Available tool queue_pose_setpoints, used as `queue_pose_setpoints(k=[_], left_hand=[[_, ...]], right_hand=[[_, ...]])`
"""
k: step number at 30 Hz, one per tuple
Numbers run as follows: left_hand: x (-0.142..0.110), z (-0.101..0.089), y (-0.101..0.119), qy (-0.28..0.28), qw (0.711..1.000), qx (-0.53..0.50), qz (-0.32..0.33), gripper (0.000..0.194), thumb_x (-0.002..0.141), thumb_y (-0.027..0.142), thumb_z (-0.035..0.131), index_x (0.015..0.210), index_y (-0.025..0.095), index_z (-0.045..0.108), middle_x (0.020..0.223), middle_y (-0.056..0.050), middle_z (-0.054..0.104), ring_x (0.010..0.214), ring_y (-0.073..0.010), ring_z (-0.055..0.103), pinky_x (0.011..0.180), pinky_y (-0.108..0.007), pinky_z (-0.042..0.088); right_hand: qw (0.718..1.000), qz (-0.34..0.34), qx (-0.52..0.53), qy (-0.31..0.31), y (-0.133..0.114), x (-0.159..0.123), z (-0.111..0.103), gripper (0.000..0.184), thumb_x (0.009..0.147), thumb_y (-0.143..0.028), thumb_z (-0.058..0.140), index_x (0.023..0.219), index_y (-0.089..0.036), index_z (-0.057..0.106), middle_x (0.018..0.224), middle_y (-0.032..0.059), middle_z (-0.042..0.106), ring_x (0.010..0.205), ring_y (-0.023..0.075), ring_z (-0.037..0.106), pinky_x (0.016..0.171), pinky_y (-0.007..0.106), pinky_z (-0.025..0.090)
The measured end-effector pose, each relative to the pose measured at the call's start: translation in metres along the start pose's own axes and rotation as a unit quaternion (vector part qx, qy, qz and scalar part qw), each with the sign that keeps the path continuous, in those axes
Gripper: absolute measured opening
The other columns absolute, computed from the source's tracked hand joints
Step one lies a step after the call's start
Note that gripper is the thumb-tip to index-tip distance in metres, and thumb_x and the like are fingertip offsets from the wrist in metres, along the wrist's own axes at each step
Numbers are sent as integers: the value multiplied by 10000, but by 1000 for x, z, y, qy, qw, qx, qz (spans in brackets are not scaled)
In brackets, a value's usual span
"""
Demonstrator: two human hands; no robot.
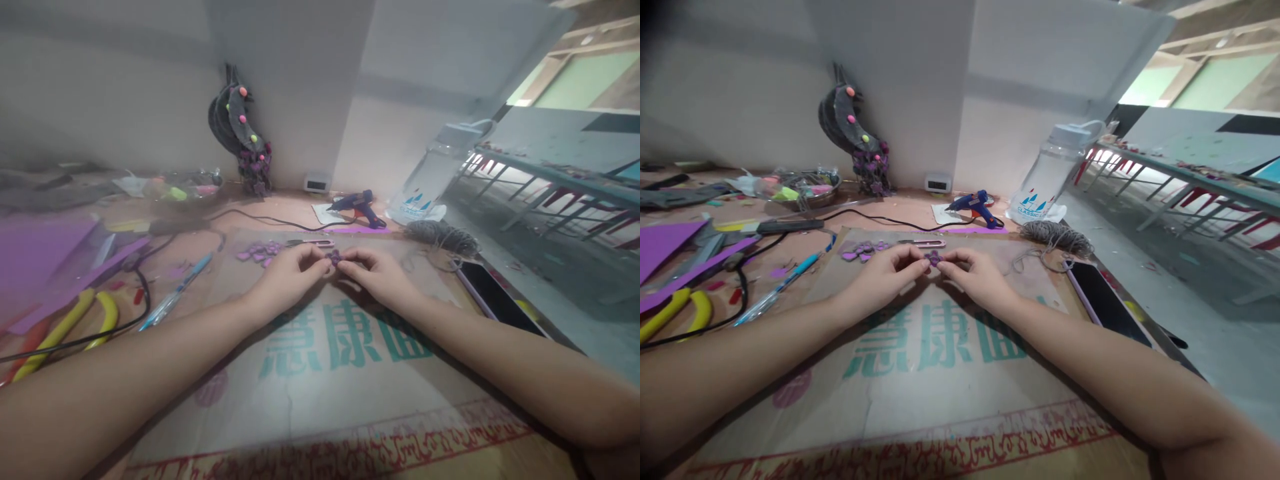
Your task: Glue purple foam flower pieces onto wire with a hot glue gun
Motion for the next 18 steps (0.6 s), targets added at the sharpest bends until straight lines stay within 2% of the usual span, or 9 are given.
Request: queue_pose_setpoints(k=[5,10,13,18], left_hand=[[-1,4,-2,-24,999,28,-5,214,829,373,569,797,169,626,698,3,633,594,-124,543,552,-230,402],[0,8,-4,-59,998,13,7,206,833,345,565,884,171,663,805,-19,681,726,-156,610,652,-256,457],[0,6,-2,-40,999,-22,12,204,860,308,512,916,171,652,867,-27,686,804,-164,624,717,-264,474],[0,1,0,-14,1000,15,2,263,875,397,512,805,173,632,747,-12,665,677,-145,586,616,-242,442]], right_hand=[[1000,-9,-17,24,-1,-2,-5,231,823,-402,622,860,-177,658,787,17,681,691,145,623,657,288,518],[999,-21,-28,23,-4,-3,-4,221,845,-400,594,839,-180,615,773,13,658,679,136,607,633,272,505],[999,-21,-24,13,-5,-3,-2,213,850,-391,585,824,-180,600,781,16,663,696,139,620,655,273,506],[1000,-7,-30,2,-7,-4,0,227,856,-408,582,827,-183,593,763,13,678,639,131,609,561,245,478]])
Point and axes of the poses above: each hand's wrist, its own x-axis towards the middle knuckle, its own z-axis out of the palm, y = z × x, the point moved 5 cm from there along x, towards the middle knuckle
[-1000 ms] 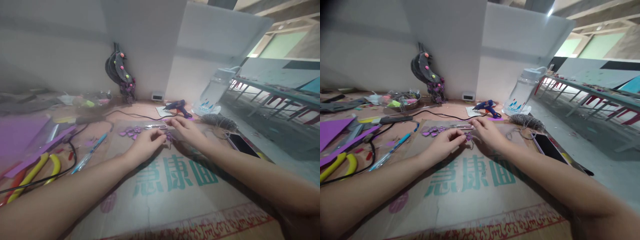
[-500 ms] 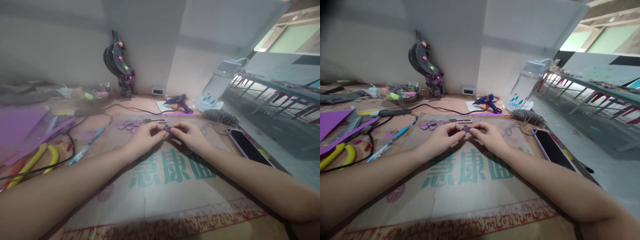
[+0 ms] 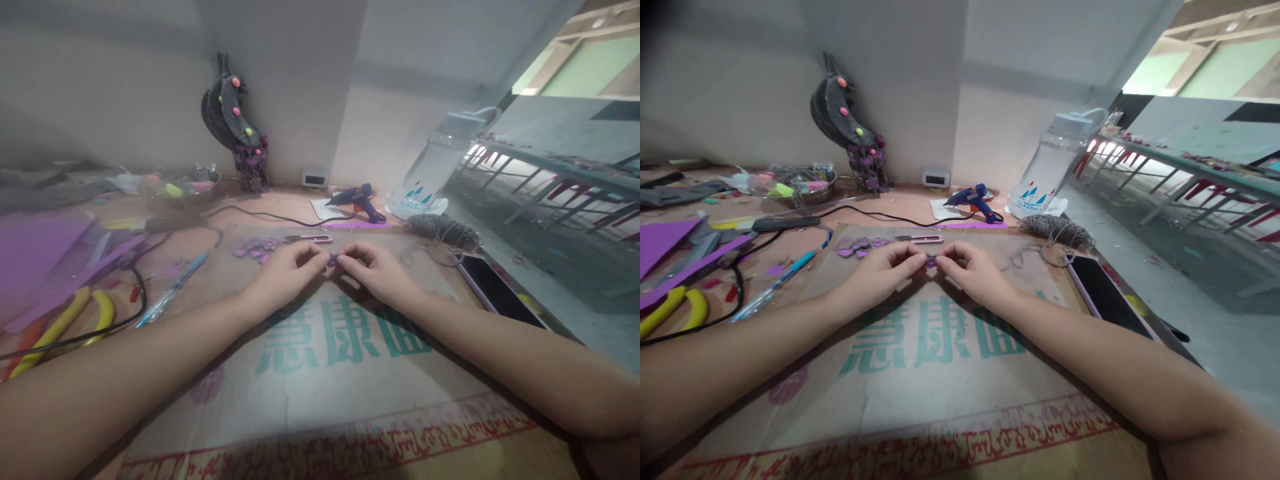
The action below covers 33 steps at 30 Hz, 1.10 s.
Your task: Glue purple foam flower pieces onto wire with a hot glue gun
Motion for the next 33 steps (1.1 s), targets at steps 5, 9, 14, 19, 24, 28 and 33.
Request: queue_pose_setpoints(k=[5,9,14,19,24,28,33], left_hand=[[-1,-3,0,23,1000,17,8,250,871,388,539,795,169,632,791,-24,687,701,-146,596,632,-249,444],[-1,-5,-2,34,999,9,-3,261,882,407,528,836,173,632,822,-28,696,693,-142,603,626,-250,448],[-2,-7,2,40,999,-10,-5,234,879,391,538,840,179,628,810,-24,691,707,-150,611,640,-260,468],[-1,-5,2,24,999,-29,13,234,882,385,543,847,172,632,845,-36,695,741,-152,620,680,-271,479],[-1,-3,-2,12,1000,-26,7,235,880,387,555,878,165,633,861,-38,698,755,-153,627,678,-260,477],[0,-2,-4,5,1000,-19,8,250,874,402,566,875,164,643,834,-33,691,726,-149,621,651,-254,474],[2,1,-9,4,998,-53,22,267,848,351,616,1056,185,628,946,-45,664,787,-153,630,699,-270,510]], right_hand=[[997,-13,-58,45,-4,-4,-5,235,876,-421,565,806,-196,562,694,-6,652,556,122,567,502,237,435],[990,-73,-99,60,-12,-9,-4,201,889,-373,548,796,-198,582,715,2,634,665,147,609,579,254,463],[983,-112,-149,4,-17,-10,3,185,898,-323,534,791,-196,615,777,19,668,735,157,623,695,288,476],[990,-90,-110,12,-12,-5,-3,307,956,-377,434,771,-180,579,742,19,635,728,152,606,711,286,464],[994,-75,-65,50,-7,-4,-8,278,942,-413,461,881,-180,599,832,23,654,774,155,616,707,270,475],[994,-62,-85,19,-9,-6,-2,231,908,-378,524,847,-179,626,777,22,670,699,153,617,650,270,473],[995,-54,-74,32,-10,-8,-3,235,910,-378,518,809,-185,604,650,-9,617,601,136,578,580,255,449]])
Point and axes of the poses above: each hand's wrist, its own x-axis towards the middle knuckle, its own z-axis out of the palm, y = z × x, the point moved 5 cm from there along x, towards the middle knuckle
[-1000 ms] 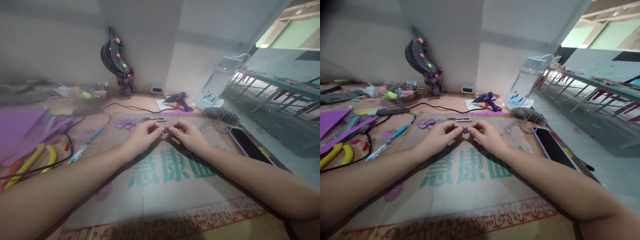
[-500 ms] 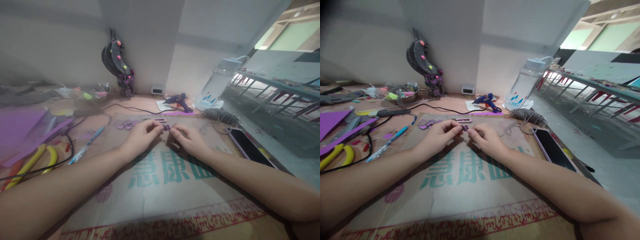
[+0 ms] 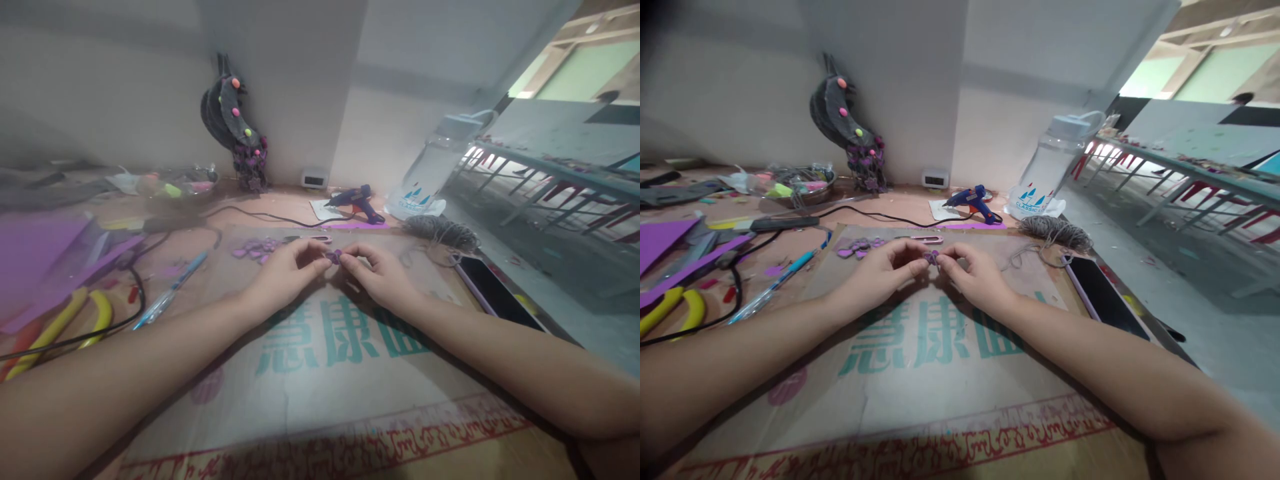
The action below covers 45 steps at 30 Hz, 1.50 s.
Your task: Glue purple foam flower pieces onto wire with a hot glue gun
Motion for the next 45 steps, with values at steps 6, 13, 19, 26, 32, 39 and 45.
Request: queue_pose_setpoints(k=[6,13,19,26,32,39,45], left_hand=[[-2,-1,6,9,999,23,33,334,865,295,594,1190,229,634,1061,-62,656,822,-154,627,760,-295,513],[-2,0,4,-3,999,38,13,355,855,334,608,1183,202,642,986,-58,708,868,-185,646,810,-324,496],[-2,-1,5,-3,998,65,2,244,865,391,576,901,170,674,852,-30,711,733,-156,632,659,-256,470],[-6,13,9,-104,986,126,21,203,846,345,575,856,181,694,816,-18,720,716,-155,621,663,-254,453],[-8,14,9,-105,985,135,32,195,847,334,563,856,189,693,846,-13,719,759,-157,624,709,-262,453],[-7,12,8,-92,989,113,5,210,840,371,577,867,197,691,816,-9,719,732,-159,625,682,-262,453],[-6,12,3,-85,994,75,-5,183,827,348,601,868,193,690,857,-29,733,768,-172,651,694,-268,477]], right_hand=[[1000,1,4,-10,1,1,1,233,915,-359,512,785,-182,592,665,-10,626,592,127,572,590,254,439],[1000,-20,-10,20,1,0,-1,203,911,-349,524,816,-193,612,627,-18,603,632,146,592,610,263,451],[996,-63,-44,43,3,5,-7,282,952,-367,447,858,-192,647,818,32,690,818,185,655,769,323,511],[957,-138,-229,-109,25,21,13,542,917,-229,423,1453,-161,386,1551,149,306,1464,294,173,1152,578,164],[952,-133,-263,-78,20,18,12,315,930,-256,470,1179,-132,618,1188,161,618,1158,280,537,1010,498,395],[948,-135,-284,-53,19,19,6,256,914,-271,564,1122,-167,669,1024,107,600,929,214,567,841,370,462],[926,-169,-325,-90,5,13,7,242,908,-199,531,1092,-140,677,935,104,620,852,200,569,763,328,449]])
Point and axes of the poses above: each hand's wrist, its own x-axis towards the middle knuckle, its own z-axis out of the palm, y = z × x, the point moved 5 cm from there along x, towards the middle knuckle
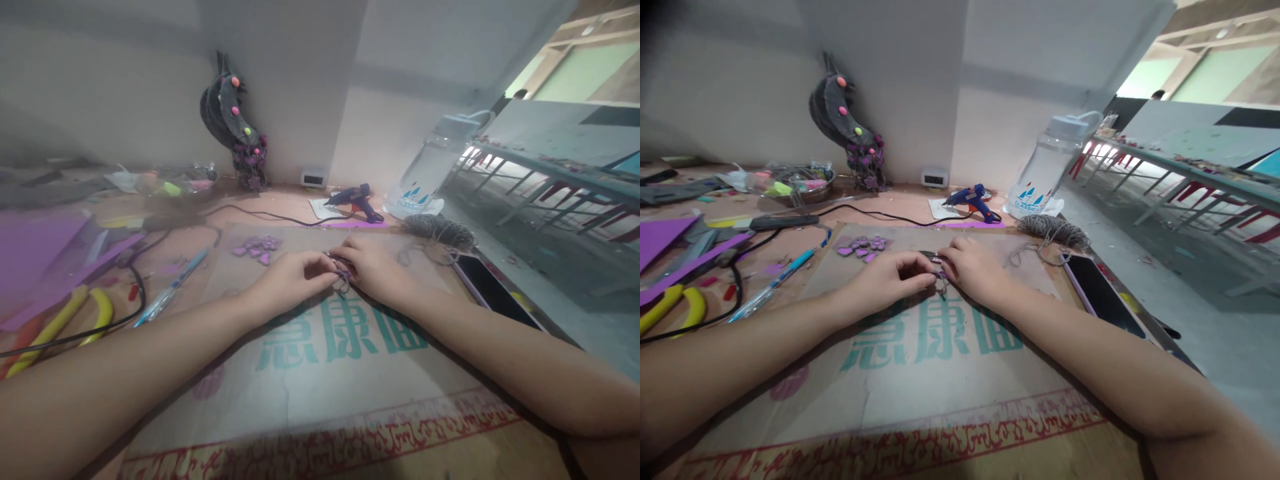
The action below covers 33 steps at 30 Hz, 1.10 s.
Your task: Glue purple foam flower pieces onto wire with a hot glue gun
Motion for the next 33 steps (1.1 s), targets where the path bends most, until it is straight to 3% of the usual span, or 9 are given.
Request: queue_pose_setpoints(k=[5,10,13,17,20,26,33], left_hand=[[1,0,-5,18,1000,-12,-9,165,808,334,630,873,193,683,849,-26,732,752,-163,657,681,-260,484],[2,-4,-5,25,999,-39,-12,213,827,358,617,924,174,664,892,-43,717,787,-168,650,717,-278,485],[4,-6,-5,29,997,-65,-8,211,845,340,596,940,157,641,902,-45,698,787,-160,637,713,-272,476],[7,-7,-5,37,994,-100,-8,178,855,318,581,917,154,612,838,-31,670,744,-147,613,673,-259,462],[7,-6,-6,31,990,-135,-17,148,866,297,566,910,157,584,777,-12,641,700,-134,600,653,-255,461],[7,-7,-6,44,986,-162,12,126,888,291,543,896,166,549,759,1,594,700,-121,587,646,-242,465],[6,-7,-7,51,980,-194,0,130,900,300,531,856,178,519,750,17,582,661,-101,574,631,-228,455]], right_hand=[[998,52,32,30,9,-1,2,187,889,-147,480,933,-153,662,868,84,641,797,191,573,737,314,441],[968,130,166,138,23,-5,-5,243,951,-200,380,1068,-171,591,952,67,664,887,198,598,805,333,453],[955,118,209,177,21,-8,-12,285,989,-294,348,1091,-183,591,1051,81,656,983,209,594,876,364,449],[969,31,191,152,7,-9,-16,320,994,-383,360,1145,-206,580,1120,98,638,1066,234,574,926,402,433],[978,-15,151,140,2,-10,-16,332,988,-400,375,1184,-207,561,1106,103,624,1010,233,574,880,391,445],[986,-19,95,132,5,-10,-15,360,993,-418,355,1137,-198,601,977,98,629,915,236,578,810,376,447],[990,-17,68,124,4,-11,-16,383,996,-416,346,1098,-187,636,918,93,641,865,235,580,767,363,439]])
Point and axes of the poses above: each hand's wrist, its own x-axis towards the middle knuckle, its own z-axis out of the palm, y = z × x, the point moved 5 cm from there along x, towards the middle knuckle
